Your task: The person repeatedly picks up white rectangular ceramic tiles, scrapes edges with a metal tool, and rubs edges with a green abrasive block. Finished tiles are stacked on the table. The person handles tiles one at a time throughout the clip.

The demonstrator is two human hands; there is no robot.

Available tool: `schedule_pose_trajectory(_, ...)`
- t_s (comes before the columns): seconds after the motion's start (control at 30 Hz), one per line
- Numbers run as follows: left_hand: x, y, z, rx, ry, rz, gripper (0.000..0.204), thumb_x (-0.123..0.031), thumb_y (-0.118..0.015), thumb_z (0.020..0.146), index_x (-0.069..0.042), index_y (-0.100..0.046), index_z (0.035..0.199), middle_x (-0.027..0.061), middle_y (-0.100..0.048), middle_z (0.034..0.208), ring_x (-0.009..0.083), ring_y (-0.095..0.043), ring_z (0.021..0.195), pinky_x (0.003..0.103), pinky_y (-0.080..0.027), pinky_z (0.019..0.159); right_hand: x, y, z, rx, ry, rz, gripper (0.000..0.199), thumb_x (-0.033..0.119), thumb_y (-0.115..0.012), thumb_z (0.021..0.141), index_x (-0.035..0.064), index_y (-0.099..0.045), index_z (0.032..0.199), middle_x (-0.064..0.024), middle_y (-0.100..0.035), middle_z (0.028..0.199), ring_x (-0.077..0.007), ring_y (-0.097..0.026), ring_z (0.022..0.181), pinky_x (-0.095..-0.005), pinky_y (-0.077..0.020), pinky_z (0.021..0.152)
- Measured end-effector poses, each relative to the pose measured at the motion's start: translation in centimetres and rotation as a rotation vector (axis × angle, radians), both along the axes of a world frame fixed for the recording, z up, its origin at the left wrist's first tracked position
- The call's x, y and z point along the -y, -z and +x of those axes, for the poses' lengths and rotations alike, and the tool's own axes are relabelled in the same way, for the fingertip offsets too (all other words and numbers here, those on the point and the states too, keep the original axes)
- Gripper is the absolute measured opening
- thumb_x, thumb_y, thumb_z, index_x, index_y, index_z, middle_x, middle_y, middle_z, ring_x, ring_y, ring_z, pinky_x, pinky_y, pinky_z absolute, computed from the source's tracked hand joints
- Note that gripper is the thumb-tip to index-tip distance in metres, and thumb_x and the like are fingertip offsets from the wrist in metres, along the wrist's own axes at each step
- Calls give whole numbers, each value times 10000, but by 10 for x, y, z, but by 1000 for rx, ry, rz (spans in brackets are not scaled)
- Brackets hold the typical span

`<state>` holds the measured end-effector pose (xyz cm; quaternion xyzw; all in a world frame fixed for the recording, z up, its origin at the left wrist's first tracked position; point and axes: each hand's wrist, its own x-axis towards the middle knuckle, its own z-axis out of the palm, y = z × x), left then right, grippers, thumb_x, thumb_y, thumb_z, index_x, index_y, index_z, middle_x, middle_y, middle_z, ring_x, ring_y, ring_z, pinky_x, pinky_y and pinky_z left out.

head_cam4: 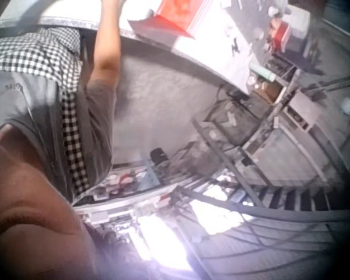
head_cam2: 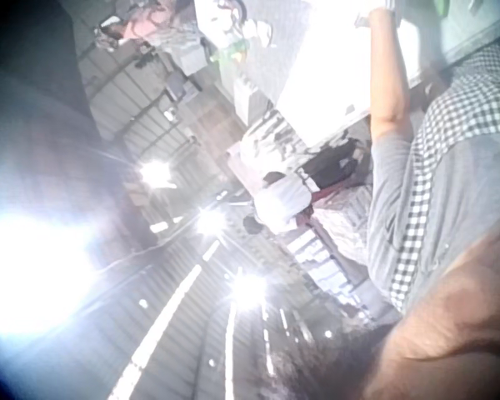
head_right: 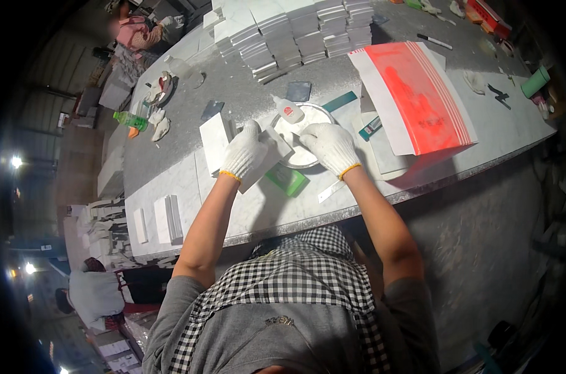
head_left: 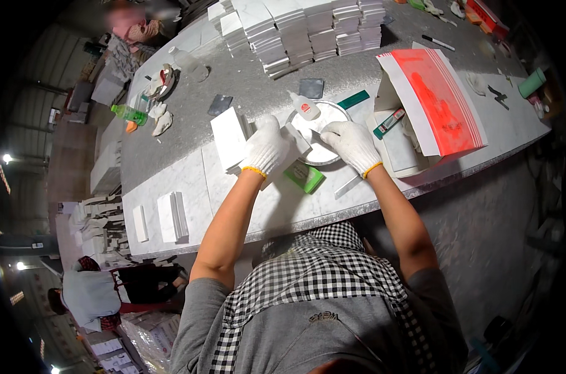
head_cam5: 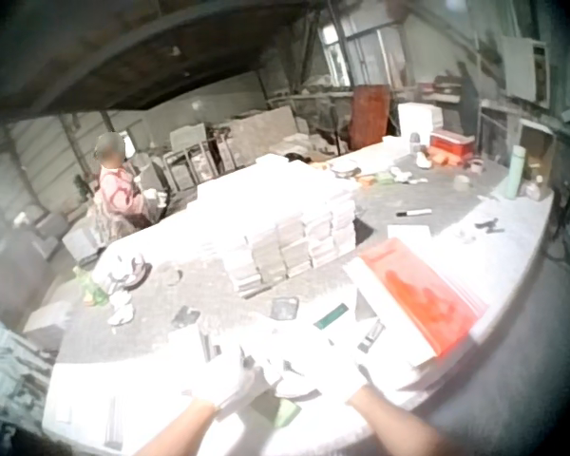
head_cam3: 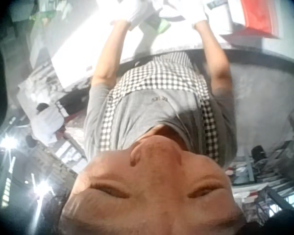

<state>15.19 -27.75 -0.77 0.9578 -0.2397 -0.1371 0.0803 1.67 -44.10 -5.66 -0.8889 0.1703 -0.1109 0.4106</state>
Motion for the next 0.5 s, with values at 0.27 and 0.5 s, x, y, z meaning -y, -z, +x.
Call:
schedule_pose_trajectory(0.27,-3,3,0,27,121,-124,470,-379,-722,910,-9,-569,1158,296,-701,1011,465,-692,964,520,-537,824,2,1,-6,102,52,-92,315,372,-547,951,122,-737,929,-129,-721,951,-356,-685,884,-488,-523,760)
schedule_pose_trajectory(0.5,-6,-10,4,-451,31,-611,434,-354,-699,913,-6,-542,1121,276,-703,999,459,-704,931,511,-575,793,3,14,-23,-66,129,-441,226,308,-626,924,95,-698,904,-142,-689,875,-355,-695,839,-490,-551,714)
